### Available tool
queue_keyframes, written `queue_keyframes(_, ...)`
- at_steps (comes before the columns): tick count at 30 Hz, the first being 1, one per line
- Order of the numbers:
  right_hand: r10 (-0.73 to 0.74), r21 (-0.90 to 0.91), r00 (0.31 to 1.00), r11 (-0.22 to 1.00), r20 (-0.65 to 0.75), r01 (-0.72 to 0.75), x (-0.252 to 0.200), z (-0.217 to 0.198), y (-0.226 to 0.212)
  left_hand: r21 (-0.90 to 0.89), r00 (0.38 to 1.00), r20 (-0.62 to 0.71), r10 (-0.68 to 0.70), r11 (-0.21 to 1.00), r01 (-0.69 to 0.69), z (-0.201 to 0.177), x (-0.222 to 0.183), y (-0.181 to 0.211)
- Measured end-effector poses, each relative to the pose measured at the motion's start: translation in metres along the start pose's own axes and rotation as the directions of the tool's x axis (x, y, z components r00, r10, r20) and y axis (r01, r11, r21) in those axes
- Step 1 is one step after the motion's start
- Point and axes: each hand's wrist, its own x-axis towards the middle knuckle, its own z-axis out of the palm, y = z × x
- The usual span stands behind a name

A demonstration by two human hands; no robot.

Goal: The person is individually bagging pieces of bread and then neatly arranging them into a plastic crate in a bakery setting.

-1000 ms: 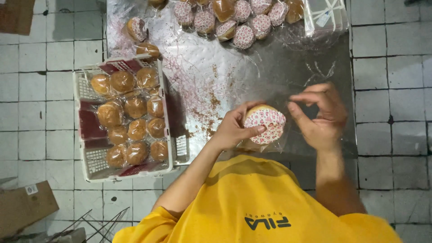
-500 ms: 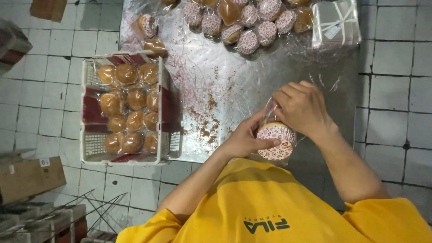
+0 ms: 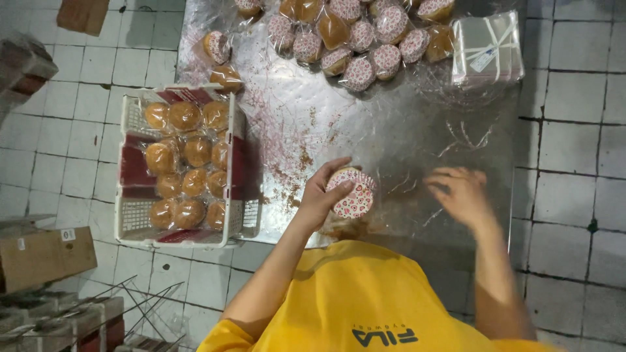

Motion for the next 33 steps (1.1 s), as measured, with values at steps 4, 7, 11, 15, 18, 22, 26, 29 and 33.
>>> queue_keyframes(4,0.049,0.964,0.963,-0.012,-0.266,0.267,-0.021,-0.013,-0.073,0.438,0.962,-0.154,0.224,0.888,-0.136,0.031,0.003,-0.001)
queue_keyframes(7,0.059,0.970,0.969,-0.033,-0.239,0.241,-0.004,-0.044,-0.102,0.482,0.975,-0.048,0.216,0.860,-0.167,0.053,0.003,0.004)
queue_keyframes(11,0.096,0.850,0.992,-0.514,-0.077,0.116,0.044,0.015,-0.088,0.654,0.995,-0.092,0.046,0.756,0.025,0.051,0.018,0.028)
queue_keyframes(15,-0.097,0.811,0.994,-0.584,-0.047,-0.019,0.007,-0.034,-0.086,0.064,0.999,-0.041,0.012,0.998,-0.010,0.014,0.051,-0.012)
queue_keyframes(18,-0.215,0.793,0.971,-0.607,-0.100,-0.053,0.008,-0.045,-0.082,-0.244,0.963,-0.267,-0.039,0.969,-0.028,0.011,0.052,-0.028)
queue_keyframes(22,0.039,0.705,0.999,-0.709,0.031,0.006,0.067,0.027,-0.074,-0.103,0.909,-0.412,-0.063,0.994,0.022,0.009,0.057,-0.026)
queue_keyframes(26,0.347,0.872,0.938,-0.458,-0.001,0.171,0.123,0.059,-0.082,0.254,0.851,-0.504,0.152,0.967,-0.022,-0.037,0.098,-0.058)
queue_keyframes(29,0.338,0.949,0.933,-0.315,0.121,-0.009,0.157,0.141,-0.105,0.418,0.772,-0.629,0.088,0.876,0.241,-0.095,0.119,-0.119)
queue_keyframes(33,-0.001,0.639,0.797,-0.597,0.603,-0.485,0.142,0.202,-0.157,0.388,0.622,-0.717,-0.314,0.562,0.730,-0.119,0.107,-0.152)
